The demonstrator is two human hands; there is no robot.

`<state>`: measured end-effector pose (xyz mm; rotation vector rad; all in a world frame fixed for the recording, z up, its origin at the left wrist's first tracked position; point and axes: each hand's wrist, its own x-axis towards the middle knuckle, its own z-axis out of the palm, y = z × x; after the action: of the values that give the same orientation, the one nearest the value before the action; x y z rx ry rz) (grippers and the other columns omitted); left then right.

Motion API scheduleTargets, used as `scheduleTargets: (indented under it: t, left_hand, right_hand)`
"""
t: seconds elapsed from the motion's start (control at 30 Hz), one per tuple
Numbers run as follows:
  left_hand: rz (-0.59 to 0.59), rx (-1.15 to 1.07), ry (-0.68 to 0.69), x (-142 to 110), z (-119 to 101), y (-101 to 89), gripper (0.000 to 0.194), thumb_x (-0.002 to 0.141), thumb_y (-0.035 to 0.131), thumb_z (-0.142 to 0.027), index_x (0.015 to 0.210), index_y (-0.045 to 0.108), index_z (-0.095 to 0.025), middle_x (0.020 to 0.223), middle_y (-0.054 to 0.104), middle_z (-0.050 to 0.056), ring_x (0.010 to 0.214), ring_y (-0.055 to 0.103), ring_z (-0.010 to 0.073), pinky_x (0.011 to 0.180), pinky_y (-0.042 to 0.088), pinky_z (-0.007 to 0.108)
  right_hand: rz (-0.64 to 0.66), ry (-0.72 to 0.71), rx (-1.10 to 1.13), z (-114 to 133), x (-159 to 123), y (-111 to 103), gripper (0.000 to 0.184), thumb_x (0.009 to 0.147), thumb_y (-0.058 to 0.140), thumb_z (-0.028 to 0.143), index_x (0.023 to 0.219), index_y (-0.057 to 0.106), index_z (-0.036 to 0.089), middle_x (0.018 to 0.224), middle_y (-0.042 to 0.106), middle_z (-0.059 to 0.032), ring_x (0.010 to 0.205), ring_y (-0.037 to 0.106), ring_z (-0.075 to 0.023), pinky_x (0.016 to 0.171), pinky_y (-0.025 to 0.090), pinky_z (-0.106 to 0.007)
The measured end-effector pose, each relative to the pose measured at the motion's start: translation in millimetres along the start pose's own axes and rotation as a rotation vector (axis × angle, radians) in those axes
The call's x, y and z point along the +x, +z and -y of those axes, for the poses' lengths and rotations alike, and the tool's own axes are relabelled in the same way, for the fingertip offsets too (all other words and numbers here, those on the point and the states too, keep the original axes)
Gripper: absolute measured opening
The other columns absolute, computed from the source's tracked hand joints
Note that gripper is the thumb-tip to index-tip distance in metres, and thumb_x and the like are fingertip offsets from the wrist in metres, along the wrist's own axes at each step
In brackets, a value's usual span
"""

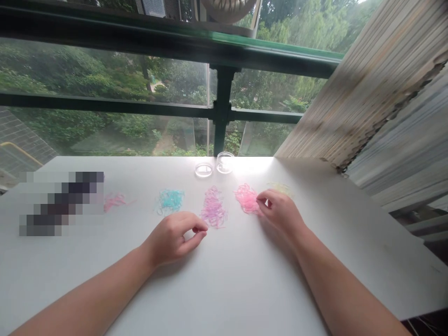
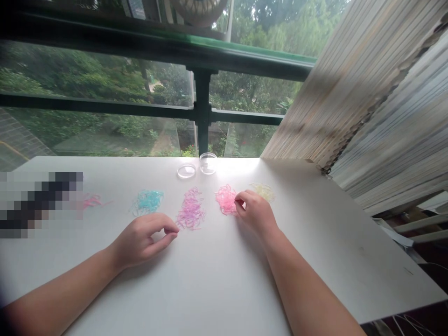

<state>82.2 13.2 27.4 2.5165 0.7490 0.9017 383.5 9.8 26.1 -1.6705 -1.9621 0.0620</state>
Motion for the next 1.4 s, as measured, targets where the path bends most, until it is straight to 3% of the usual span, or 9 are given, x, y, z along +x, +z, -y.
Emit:
scheduleTargets:
  t: [0.3, 0.87, 1.1, 1.27, 1.4]
  left_hand:
    - [-0.007, 0.002, -0.011, 0.3, -1.7, -1.3, 0.011, 0.080, 0.053, -0.014, 0.080, 0.063, -0.018, 0.068, 0.063, 0.000, 0.064, 0.059, 0.0117, 0.062, 0.045, 0.023]
    - [0.009, 0.002, -0.004, 0.4, -1.1, -2.0, 0.012, 0.081, 0.052, -0.015, 0.079, 0.063, -0.018, 0.068, 0.063, 0.001, 0.063, 0.058, 0.0117, 0.062, 0.046, 0.023]
    - [0.010, -0.002, -0.008, -0.1, -1.0, -1.8, 0.011, 0.080, 0.053, -0.014, 0.080, 0.063, -0.018, 0.068, 0.063, 0.000, 0.064, 0.058, 0.0118, 0.062, 0.045, 0.024]
    - [0.014, -0.012, -0.007, 0.0, -0.6, -1.8, 0.011, 0.080, 0.053, -0.014, 0.080, 0.063, -0.018, 0.068, 0.063, 0.001, 0.064, 0.058, 0.0121, 0.062, 0.045, 0.024]
    - [0.022, -0.011, -0.009, -0.7, 1.6, -0.3, 0.011, 0.081, 0.053, -0.015, 0.080, 0.063, -0.018, 0.069, 0.064, 0.001, 0.064, 0.058, 0.0117, 0.062, 0.045, 0.023]
  right_hand:
    - [-0.005, 0.051, -0.110, 0.1, 1.7, 5.1, 0.014, 0.075, 0.052, 0.014, 0.071, 0.064, 0.020, 0.071, 0.062, -0.0029, 0.069, 0.054, -0.0168, 0.061, 0.037, -0.027]
    - [0.028, 0.034, -0.090, -5.7, 3.1, 7.0, 0.019, 0.076, 0.053, 0.011, 0.080, 0.070, 0.019, 0.078, 0.063, -0.0058, 0.077, 0.055, -0.0194, 0.070, 0.040, -0.030]
    - [-0.020, 0.040, -0.023, -10.6, 3.9, 5.3, 0.026, 0.075, 0.047, 0.007, 0.084, 0.068, 0.018, 0.080, 0.063, -0.0068, 0.079, 0.056, -0.0201, 0.072, 0.041, -0.031]
    - [-0.092, 0.051, 0.093, -3.5, 1.7, 1.7, 0.023, 0.077, 0.045, 0.010, 0.084, 0.065, 0.018, 0.079, 0.065, -0.0050, 0.073, 0.057, -0.0178, 0.068, 0.043, -0.029]
    - [-0.002, 0.022, 0.226, 8.0, -3.3, -0.6, 0.016, 0.081, 0.048, 0.018, 0.084, 0.063, 0.019, 0.067, 0.062, -0.0015, 0.058, 0.054, -0.0136, 0.058, 0.041, -0.025]
